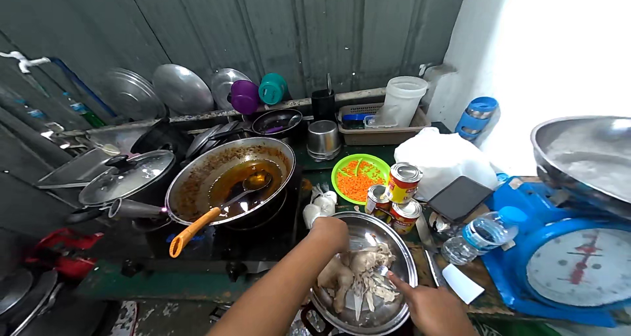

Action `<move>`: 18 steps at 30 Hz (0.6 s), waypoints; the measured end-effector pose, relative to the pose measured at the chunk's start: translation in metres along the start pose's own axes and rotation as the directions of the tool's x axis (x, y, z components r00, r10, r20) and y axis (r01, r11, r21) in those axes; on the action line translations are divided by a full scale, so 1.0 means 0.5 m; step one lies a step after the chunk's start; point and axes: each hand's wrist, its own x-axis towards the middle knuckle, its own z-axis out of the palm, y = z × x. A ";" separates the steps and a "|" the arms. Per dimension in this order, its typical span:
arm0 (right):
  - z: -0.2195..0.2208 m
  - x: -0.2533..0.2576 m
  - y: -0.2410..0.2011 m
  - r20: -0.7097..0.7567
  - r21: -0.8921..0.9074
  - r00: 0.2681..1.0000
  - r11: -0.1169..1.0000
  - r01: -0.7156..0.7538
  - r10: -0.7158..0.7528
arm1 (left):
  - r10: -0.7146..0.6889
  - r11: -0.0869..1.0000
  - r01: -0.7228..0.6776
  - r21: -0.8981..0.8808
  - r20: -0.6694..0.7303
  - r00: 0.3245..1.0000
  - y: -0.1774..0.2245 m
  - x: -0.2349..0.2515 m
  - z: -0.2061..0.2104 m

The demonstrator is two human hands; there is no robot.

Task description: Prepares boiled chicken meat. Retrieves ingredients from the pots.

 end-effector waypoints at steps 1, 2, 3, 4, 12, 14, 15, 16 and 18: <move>0.000 0.000 -0.001 -0.014 -0.001 1.000 1.000 -0.002 0.002 | 0.006 1.000 -0.006 0.010 0.003 1.000 0.001 0.002 0.004; -0.001 0.002 -0.003 -0.024 0.000 1.000 1.000 -0.010 0.010 | 0.013 1.000 -0.013 0.018 0.011 1.000 0.004 0.004 0.009; -0.004 0.004 -0.004 -0.031 0.006 0.999 1.000 -0.022 0.022 | 0.019 1.000 -0.019 0.022 0.016 1.000 0.007 0.007 0.013; -0.009 0.003 -0.005 -0.030 0.024 0.999 0.999 -0.033 0.034 | 0.024 0.999 -0.024 0.024 0.019 1.000 0.007 0.008 0.017; -0.033 -0.046 -0.002 -0.104 0.287 0.995 0.957 0.034 -0.004 | 0.025 1.000 -0.025 -0.014 0.024 0.999 -0.019 0.012 0.039; -0.035 -0.033 -0.040 -0.059 0.207 0.998 0.978 -0.003 0.016 | 0.020 1.000 -0.020 -0.008 0.014 1.000 -0.016 0.010 0.039; -0.031 -0.023 -0.056 -0.045 0.168 0.999 0.986 -0.012 0.020 | 0.011 1.000 -0.010 -0.011 0.009 1.000 -0.017 0.009 0.039; -0.026 -0.015 -0.068 -0.037 0.135 0.999 0.991 -0.011 0.016 | -0.005 1.000 0.006 -0.017 0.009 1.000 -0.020 0.009 0.040; -0.020 -0.007 -0.081 -0.021 0.098 1.000 0.995 -0.003 0.005 | -0.039 0.999 0.039 -0.024 0.009 0.999 -0.031 0.013 0.044</move>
